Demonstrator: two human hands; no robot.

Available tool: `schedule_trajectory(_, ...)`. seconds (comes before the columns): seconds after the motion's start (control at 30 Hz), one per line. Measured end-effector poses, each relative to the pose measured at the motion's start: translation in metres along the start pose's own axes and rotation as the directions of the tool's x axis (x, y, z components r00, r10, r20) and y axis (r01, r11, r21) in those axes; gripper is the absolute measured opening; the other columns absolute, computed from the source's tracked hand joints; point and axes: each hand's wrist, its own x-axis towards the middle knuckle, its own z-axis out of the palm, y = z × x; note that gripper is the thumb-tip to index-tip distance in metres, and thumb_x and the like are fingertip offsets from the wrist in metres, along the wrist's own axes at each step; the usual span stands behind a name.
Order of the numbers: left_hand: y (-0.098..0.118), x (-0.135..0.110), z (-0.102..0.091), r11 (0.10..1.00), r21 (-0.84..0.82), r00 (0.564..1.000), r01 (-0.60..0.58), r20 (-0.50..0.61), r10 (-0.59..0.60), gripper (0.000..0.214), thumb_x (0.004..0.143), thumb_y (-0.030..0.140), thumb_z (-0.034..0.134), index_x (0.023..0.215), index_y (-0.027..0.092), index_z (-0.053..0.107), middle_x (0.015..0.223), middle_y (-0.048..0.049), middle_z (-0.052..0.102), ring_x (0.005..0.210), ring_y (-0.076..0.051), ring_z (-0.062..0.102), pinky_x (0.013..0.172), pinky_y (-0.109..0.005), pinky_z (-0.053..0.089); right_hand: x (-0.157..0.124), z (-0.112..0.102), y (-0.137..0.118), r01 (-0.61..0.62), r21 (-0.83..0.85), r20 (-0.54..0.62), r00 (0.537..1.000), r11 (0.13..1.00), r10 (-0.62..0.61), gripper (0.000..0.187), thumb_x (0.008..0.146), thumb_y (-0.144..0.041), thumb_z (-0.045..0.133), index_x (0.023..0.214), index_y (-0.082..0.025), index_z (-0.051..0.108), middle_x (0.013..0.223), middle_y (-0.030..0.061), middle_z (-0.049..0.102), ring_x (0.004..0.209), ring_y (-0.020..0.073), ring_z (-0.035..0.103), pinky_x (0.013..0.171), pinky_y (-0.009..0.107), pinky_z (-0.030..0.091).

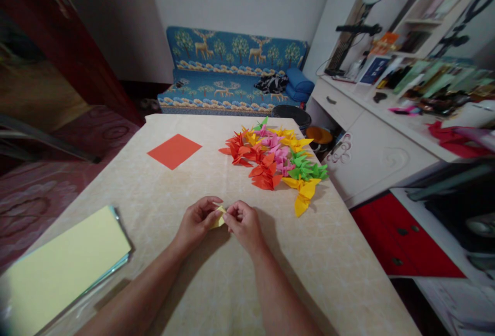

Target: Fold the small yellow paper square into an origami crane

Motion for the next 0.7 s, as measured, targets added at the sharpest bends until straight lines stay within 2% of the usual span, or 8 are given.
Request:
schedule_trajectory(0.1,0.006,-0.002,-0.002,0.943,0.27,0.977,-0.197,-0.025,0.211,0.019,0.08,0.029,0.058,0.095,0.018,0.064,0.087,-0.0078,0.065,0.079,-0.019,0.06,0.069,-0.029,0.047,0.001,0.001,-0.001,-0.018,-0.015,-0.06,0.998,1.0,0.017,0.015,0.073,-0.025,0.061,0.067,-0.019,0.049,0.049,-0.007,0.048,0.041,0.0072,0.044,0.04,0.017,0.032)
schedule_trajectory(0.2,0.013,-0.004,-0.001,0.758,0.503,0.894,-0.415,0.07,0.442,0.017,0.08,0.023,0.056,0.094,0.022,0.066,0.098,-0.0092,0.063,0.096,-0.023,0.056,0.083,-0.037,0.046,0.002,0.0,-0.003,-0.012,-0.002,-0.17,0.985,1.0,0.011,0.015,0.071,-0.023,0.061,0.065,-0.019,0.048,0.046,-0.0074,0.048,0.04,0.0081,0.046,0.041,0.018,0.033)
schedule_trajectory(0.3,0.015,-0.007,0.002,0.626,0.599,0.845,-0.5,0.18,0.503,0.023,0.078,0.021,0.058,0.1,0.022,0.065,0.101,-0.0098,0.063,0.096,-0.023,0.055,0.083,-0.04,0.046,0.002,-0.001,-0.006,0.004,0.034,-0.207,0.978,0.999,0.003,0.015,0.07,-0.022,0.06,0.064,-0.019,0.047,0.046,-0.0076,0.048,0.042,0.0084,0.046,0.043,0.018,0.033)
schedule_trajectory(0.4,0.011,-0.007,0.005,0.576,0.645,0.84,-0.502,0.203,0.504,0.025,0.078,0.017,0.057,0.101,0.021,0.064,0.104,-0.0103,0.063,0.096,-0.023,0.057,0.082,-0.038,0.048,0.0,-0.001,-0.008,0.023,0.061,-0.185,0.983,0.998,-0.012,0.015,0.071,-0.022,0.059,0.064,-0.02,0.047,0.047,-0.0079,0.046,0.043,0.0081,0.045,0.043,0.018,0.032)
schedule_trajectory(0.5,0.005,-0.008,0.006,0.616,0.631,0.859,-0.471,0.171,0.482,0.029,0.08,0.011,0.051,0.104,0.02,0.063,0.105,-0.0099,0.066,0.096,-0.021,0.06,0.082,-0.034,0.048,-0.003,0.002,-0.01,0.058,0.06,-0.138,0.989,0.997,-0.049,0.015,0.072,-0.024,0.061,0.067,-0.019,0.048,0.054,-0.0066,0.049,0.046,0.0083,0.046,0.044,0.019,0.033)
schedule_trajectory(0.6,0.002,-0.008,0.006,0.778,0.517,0.922,-0.358,0.063,0.382,0.029,0.082,0.011,0.048,0.105,0.018,0.064,0.098,-0.0082,0.069,0.088,-0.018,0.063,0.079,-0.029,0.049,-0.007,0.004,-0.011,0.119,0.039,-0.086,0.99,0.992,-0.116,0.015,0.076,-0.028,0.061,0.07,-0.019,0.051,0.056,-0.0056,0.048,0.049,0.0088,0.045,0.047,0.019,0.034)
schedule_trajectory(0.7,0.003,-0.007,0.007,0.948,0.26,0.974,-0.181,-0.086,0.21,0.016,0.082,0.019,0.054,0.092,0.015,0.067,0.086,-0.0073,0.07,0.079,-0.017,0.064,0.072,-0.026,0.049,-0.008,0.002,-0.01,0.203,0.003,-0.184,0.963,0.979,-0.199,0.015,0.077,-0.028,0.062,0.071,-0.018,0.053,0.06,-0.0046,0.047,0.054,0.0087,0.044,0.05,0.02,0.034)
